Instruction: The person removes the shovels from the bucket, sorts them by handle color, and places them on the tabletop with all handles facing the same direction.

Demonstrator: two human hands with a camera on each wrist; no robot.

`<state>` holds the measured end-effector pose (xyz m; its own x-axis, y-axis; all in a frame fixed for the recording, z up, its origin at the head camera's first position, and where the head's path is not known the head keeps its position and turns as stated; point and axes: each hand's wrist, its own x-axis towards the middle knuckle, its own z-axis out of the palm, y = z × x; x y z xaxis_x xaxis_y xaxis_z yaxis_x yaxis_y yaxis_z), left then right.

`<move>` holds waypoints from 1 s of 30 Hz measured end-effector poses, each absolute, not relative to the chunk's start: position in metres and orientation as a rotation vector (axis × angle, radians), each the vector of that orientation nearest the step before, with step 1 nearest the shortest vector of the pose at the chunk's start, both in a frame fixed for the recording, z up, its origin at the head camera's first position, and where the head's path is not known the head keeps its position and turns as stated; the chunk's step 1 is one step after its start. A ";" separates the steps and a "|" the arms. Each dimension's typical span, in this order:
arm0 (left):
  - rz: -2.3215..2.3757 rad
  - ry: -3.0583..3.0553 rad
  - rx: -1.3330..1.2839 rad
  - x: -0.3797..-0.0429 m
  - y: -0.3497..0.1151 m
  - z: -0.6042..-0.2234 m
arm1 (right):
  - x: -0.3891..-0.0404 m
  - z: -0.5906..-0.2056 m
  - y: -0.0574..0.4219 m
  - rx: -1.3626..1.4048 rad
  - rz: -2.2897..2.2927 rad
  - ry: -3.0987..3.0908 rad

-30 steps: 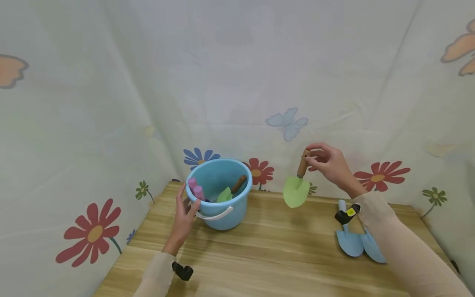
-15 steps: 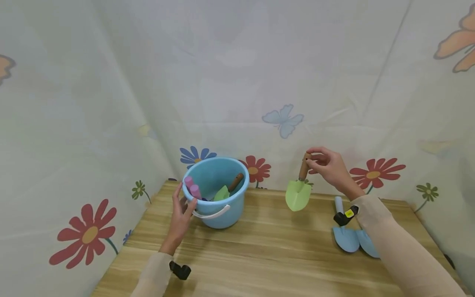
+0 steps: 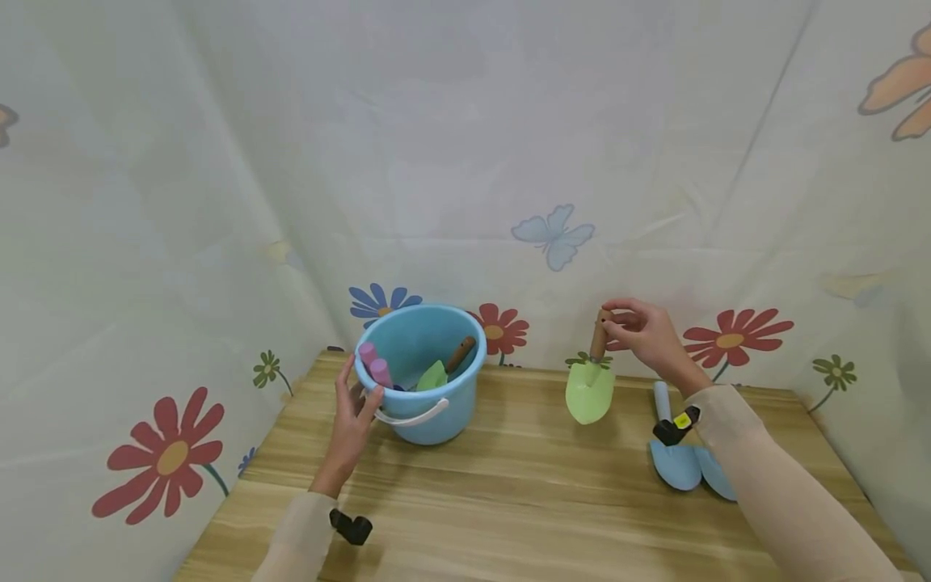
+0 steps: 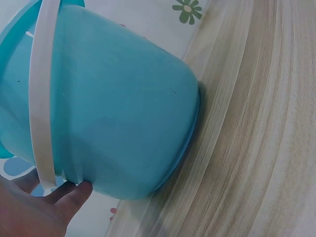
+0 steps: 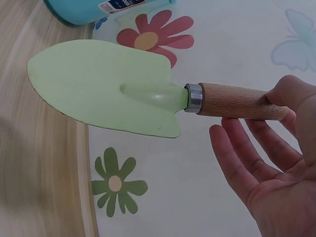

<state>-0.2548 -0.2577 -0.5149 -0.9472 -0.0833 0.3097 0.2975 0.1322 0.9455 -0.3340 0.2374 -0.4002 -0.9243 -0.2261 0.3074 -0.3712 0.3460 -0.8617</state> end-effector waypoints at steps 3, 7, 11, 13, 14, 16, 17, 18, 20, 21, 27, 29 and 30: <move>-1.891 -2.120 -0.216 -0.255 -0.258 -0.515 | -0.335 -0.405 0.240 0.528 1.644 -2.492; -1.903 -2.108 -0.233 -0.255 -0.259 -0.515 | -0.335 -0.413 0.243 0.503 1.660 -2.518; -1.911 -2.104 -0.242 -0.255 -0.259 -0.513 | -0.336 -0.419 0.246 0.495 1.693 -2.521; -1.912 -2.105 -0.240 -0.255 -0.259 -0.513 | -0.337 -0.423 0.247 0.495 1.714 -2.516; -1.913 -2.105 -0.242 -0.255 -0.259 -0.513 | -0.337 -0.424 0.248 0.500 1.718 -2.517; -1.911 -2.106 -0.241 -0.255 -0.259 -0.513 | -0.338 -0.428 0.249 0.505 1.718 -2.528; -1.910 -2.106 -0.241 -0.255 -0.259 -0.513 | -0.338 -0.430 0.250 0.504 1.721 -2.532; -1.911 -2.107 -0.241 -0.256 -0.259 -0.513 | -0.339 -0.432 0.251 0.502 1.726 -2.539; -1.911 -2.110 -0.239 -0.256 -0.259 -0.514 | -0.340 -0.436 0.252 0.501 1.736 -2.556; -1.912 -2.111 -0.238 -0.256 -0.259 -0.515 | -0.340 -0.439 0.253 0.495 1.748 -2.562; -1.911 -2.122 -0.233 -0.258 -0.260 -0.518 | -0.344 -0.453 0.258 0.465 1.829 -2.564; -1.908 -2.123 -0.234 -0.258 -0.261 -0.518 | -0.344 -0.457 0.258 0.456 1.854 -2.561; -1.907 -2.123 -0.235 -0.258 -0.261 -0.518 | -0.344 -0.459 0.258 0.450 1.856 -2.567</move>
<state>-0.2575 -0.2609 -0.5181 -0.9485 -0.0634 0.3103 0.3018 0.1166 0.9462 -0.3438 0.2584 -0.4588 -0.9588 -0.2588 0.1169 -0.1922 0.2881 -0.9381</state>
